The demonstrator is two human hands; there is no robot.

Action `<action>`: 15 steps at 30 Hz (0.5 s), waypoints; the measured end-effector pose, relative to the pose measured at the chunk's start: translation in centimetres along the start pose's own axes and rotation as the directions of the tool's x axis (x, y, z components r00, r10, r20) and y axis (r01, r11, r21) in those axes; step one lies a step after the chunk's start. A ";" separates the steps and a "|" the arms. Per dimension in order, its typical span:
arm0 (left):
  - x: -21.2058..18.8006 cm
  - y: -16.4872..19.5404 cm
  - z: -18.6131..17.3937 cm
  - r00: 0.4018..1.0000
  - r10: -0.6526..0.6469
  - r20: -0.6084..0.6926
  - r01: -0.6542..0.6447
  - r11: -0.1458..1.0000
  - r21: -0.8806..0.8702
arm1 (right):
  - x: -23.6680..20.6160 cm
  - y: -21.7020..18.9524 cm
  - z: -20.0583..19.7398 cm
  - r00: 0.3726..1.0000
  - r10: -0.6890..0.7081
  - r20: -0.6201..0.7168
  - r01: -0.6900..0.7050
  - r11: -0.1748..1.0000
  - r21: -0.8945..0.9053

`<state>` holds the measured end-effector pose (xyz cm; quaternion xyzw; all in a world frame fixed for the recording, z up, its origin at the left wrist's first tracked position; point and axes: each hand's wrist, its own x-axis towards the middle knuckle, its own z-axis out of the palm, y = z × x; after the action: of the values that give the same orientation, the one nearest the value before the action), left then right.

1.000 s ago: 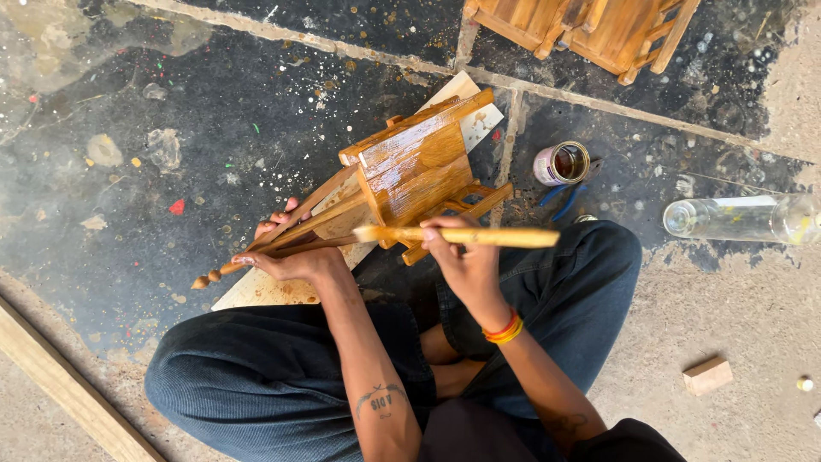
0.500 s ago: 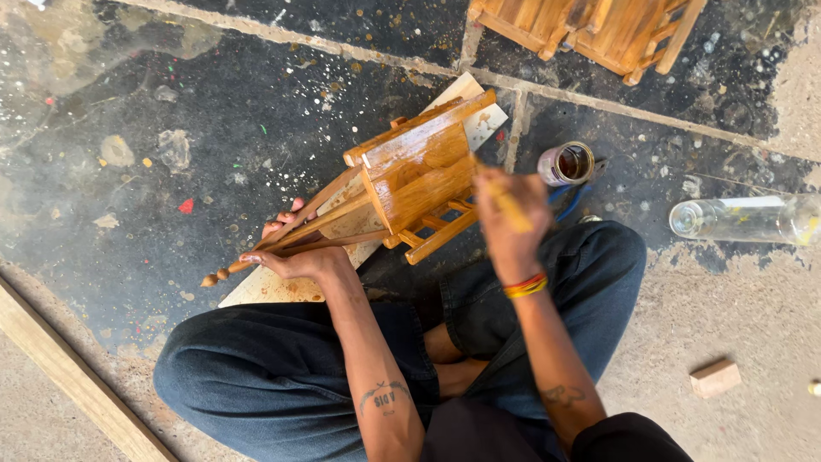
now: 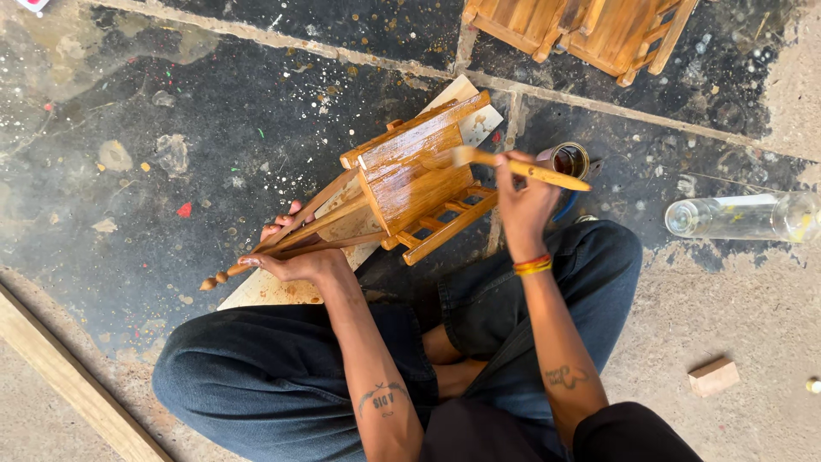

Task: The person sits on the floor and applies a clear varnish to a small wooden chair using a brush. They rotate the chair to coat the legs, seat, and backrest, repeatedly dipping the brush into a nearby can to reload the finish.

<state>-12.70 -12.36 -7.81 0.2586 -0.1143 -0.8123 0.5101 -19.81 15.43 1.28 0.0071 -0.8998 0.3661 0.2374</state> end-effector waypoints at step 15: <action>0.0 0.1 -0.2 1.000 0.022 0.016 -0.023 0.999 0.042 | -2.9 -6.9 1.8 0.947 0.130 0.294 -0.288 0.752 0.593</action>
<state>-12.55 -12.40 -7.99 0.2617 -0.1383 -0.8059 0.5128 -16.76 8.72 3.39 0.0277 -0.7419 0.6662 0.0707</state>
